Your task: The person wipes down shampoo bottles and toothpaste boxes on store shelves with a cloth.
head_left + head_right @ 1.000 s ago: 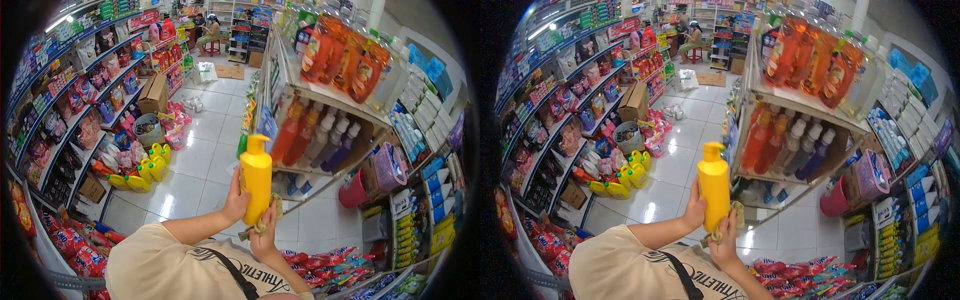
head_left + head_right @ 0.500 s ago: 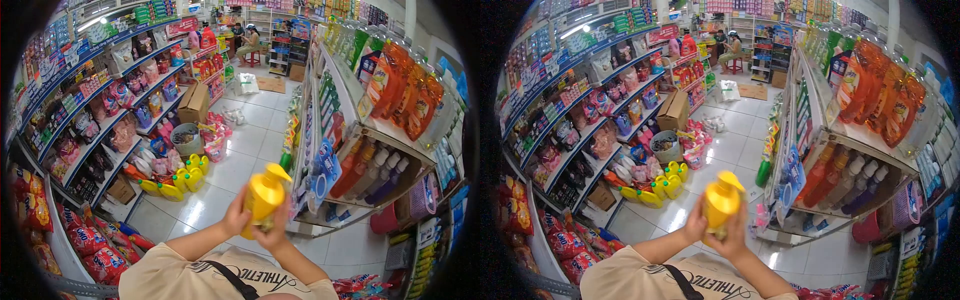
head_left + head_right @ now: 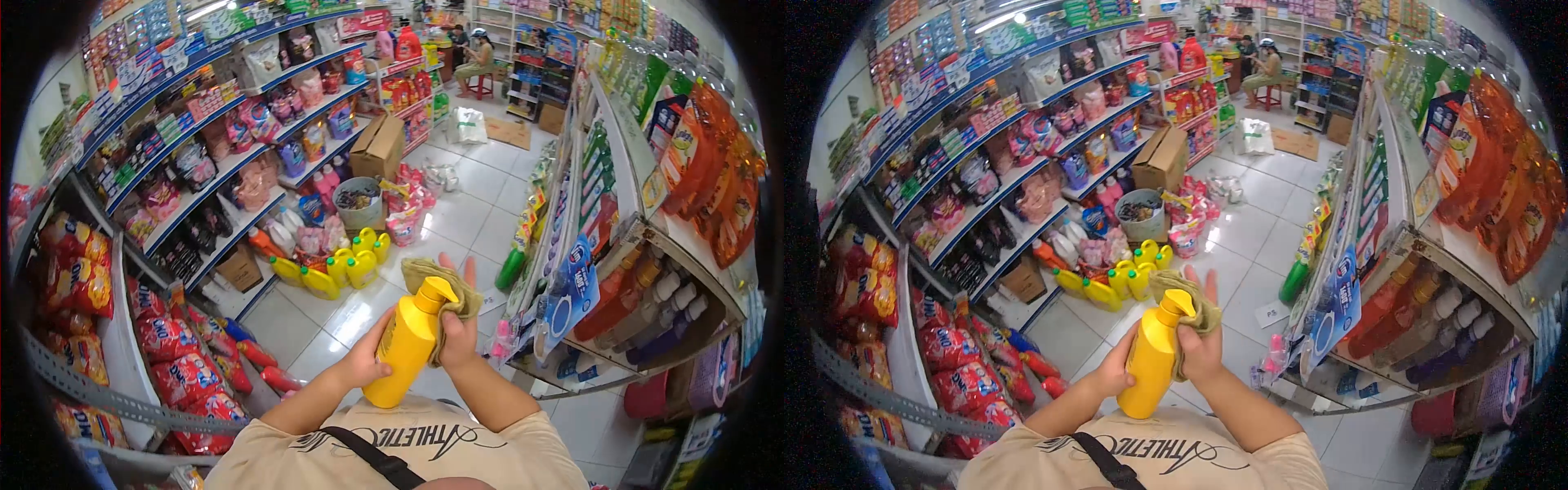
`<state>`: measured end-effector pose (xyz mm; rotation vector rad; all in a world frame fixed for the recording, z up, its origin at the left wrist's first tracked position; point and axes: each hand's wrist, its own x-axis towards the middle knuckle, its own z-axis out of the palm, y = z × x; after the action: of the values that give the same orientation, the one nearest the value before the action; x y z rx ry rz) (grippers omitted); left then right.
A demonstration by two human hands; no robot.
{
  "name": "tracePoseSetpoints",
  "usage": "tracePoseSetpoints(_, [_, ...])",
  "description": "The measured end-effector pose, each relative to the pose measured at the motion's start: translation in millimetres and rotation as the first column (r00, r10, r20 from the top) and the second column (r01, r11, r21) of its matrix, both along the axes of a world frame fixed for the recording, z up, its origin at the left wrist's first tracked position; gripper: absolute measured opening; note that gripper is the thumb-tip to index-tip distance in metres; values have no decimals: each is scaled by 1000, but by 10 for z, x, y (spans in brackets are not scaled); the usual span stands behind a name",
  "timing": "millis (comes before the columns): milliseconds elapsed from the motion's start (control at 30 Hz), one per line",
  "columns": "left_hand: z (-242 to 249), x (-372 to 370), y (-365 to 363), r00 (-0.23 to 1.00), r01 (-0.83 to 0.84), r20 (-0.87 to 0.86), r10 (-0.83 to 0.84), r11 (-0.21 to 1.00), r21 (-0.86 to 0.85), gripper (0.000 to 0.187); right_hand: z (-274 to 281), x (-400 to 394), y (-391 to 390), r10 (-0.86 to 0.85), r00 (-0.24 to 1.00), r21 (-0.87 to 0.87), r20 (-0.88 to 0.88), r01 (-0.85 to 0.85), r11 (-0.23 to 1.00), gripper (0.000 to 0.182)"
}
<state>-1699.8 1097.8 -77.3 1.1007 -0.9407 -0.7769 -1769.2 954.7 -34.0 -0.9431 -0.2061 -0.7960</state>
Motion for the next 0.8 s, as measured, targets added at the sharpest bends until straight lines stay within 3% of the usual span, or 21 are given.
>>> tracePoseSetpoints(100, [-42, -41, 32, 989, -17, -145, 11, 999, -39, 106, -176, -40, 39, 91, 996, -182, -4, -90, 979, 86])
tracePoseSetpoints(200, [8, -201, -72, 961, -94, -274, 23, 964, -248, 102, -8, -240, 191, 15, 1000, -362, 14, -9, 932, 78])
tracePoseSetpoints(233, [42, -280, -130, 951, -197, -291, 108, 935, -296, 97, -72, -302, 130, -76, 996, -569, 57, 95, 817, 75])
tracePoseSetpoints(300, [95, -372, -241, 932, -228, -345, 113, 922, -312, 96, -213, -404, -10, -210, 958, -856, 197, 272, 439, 69])
tracePoseSetpoints(400, [145, -545, -373, 912, -213, -392, 118, 955, -208, 97, -162, -587, -223, -175, 969, -915, 174, 225, 334, 62])
tracePoseSetpoints(500, [214, -721, -518, 920, -81, -390, 34, 991, -104, 98, -309, -736, -438, -171, 955, -895, 241, 287, 342, 62])
tracePoseSetpoints(600, [183, -890, -543, 906, -46, -424, 2, 994, -95, 98, -263, -770, -590, -227, 925, -778, 306, 380, 500, 61])
tracePoseSetpoints(667, [96, -1003, -469, 886, -80, -464, 19, 990, -114, 98, -273, -734, -564, -126, 976, -694, 177, 215, 688, 66])
tracePoseSetpoints(733, [12, -1092, -359, 864, -148, -500, 57, 978, -146, 98, -224, -680, -483, 49, 997, -607, 51, -8, 795, 73])
tracePoseSetpoints(767, [-17, -1143, -298, 851, -188, -519, 78, 968, -164, 98, -143, -765, -446, 219, 975, -600, -50, -204, 773, 82])
tracePoseSetpoints(800, [-39, -1186, -235, 838, -230, -536, 101, 957, -178, 98, -175, -779, -385, 218, 976, -662, -25, -179, 728, 84])
